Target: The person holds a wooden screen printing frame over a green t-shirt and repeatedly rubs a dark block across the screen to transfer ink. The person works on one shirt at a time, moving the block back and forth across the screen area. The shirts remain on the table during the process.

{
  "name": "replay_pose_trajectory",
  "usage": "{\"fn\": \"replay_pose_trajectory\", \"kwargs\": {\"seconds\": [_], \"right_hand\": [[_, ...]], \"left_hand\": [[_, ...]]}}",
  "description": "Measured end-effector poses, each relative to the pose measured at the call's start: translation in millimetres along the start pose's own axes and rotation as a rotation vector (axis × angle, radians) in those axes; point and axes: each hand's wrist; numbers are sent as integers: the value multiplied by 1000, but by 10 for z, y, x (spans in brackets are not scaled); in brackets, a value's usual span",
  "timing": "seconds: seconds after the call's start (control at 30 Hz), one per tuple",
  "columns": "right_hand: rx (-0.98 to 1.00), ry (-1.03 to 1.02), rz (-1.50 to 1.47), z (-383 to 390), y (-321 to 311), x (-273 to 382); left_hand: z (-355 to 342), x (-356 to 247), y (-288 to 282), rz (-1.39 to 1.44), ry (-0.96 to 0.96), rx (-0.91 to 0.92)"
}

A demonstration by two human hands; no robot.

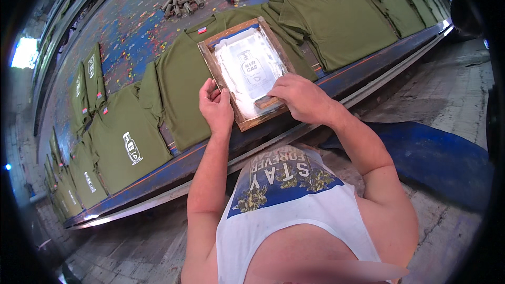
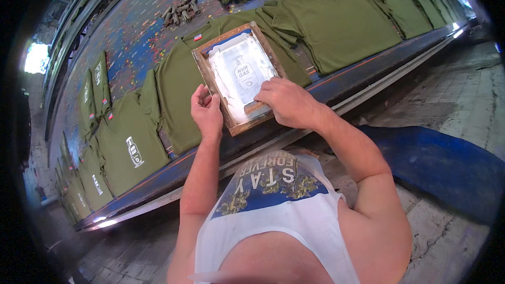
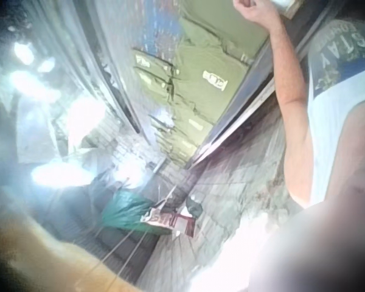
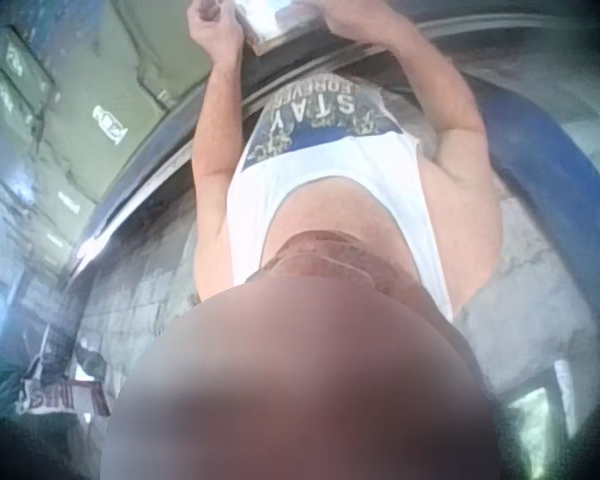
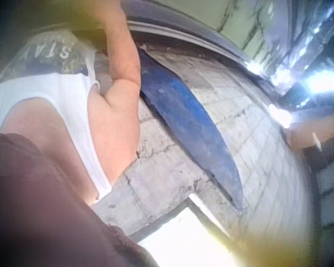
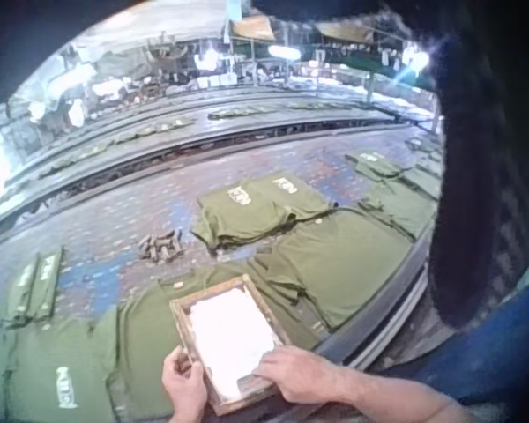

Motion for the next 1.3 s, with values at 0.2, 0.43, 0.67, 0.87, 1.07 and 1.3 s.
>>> {"fn": "replay_pose_trajectory", "kwargs": {"seconds": [0.2, 0.43, 0.67, 0.87, 1.07, 1.3], "right_hand": [[-73, 47, 58, 249, 293, 208], [-258, -18, 187, 248, 645, 86], [-352, -141, 224, -514, 648, -497], [-266, -159, 237, -1126, 353, -784], [-223, -181, 204, -1562, 257, -873], [41, -353, 65, -1876, 143, -919]], "left_hand": [[-168, -82, -80, -102, -18, 124], [-215, -29, -55, -111, -27, 106], [-257, -97, -72, -167, -104, 98], [-229, -225, -54, -189, -194, 65], [-203, -283, -25, -194, -245, 24], [-194, -245, -19, -275, -232, -11]]}}
Point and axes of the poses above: each hand's wrist, its own z-axis away from the middle knuckle, its own y-axis out of the palm, x = y × z
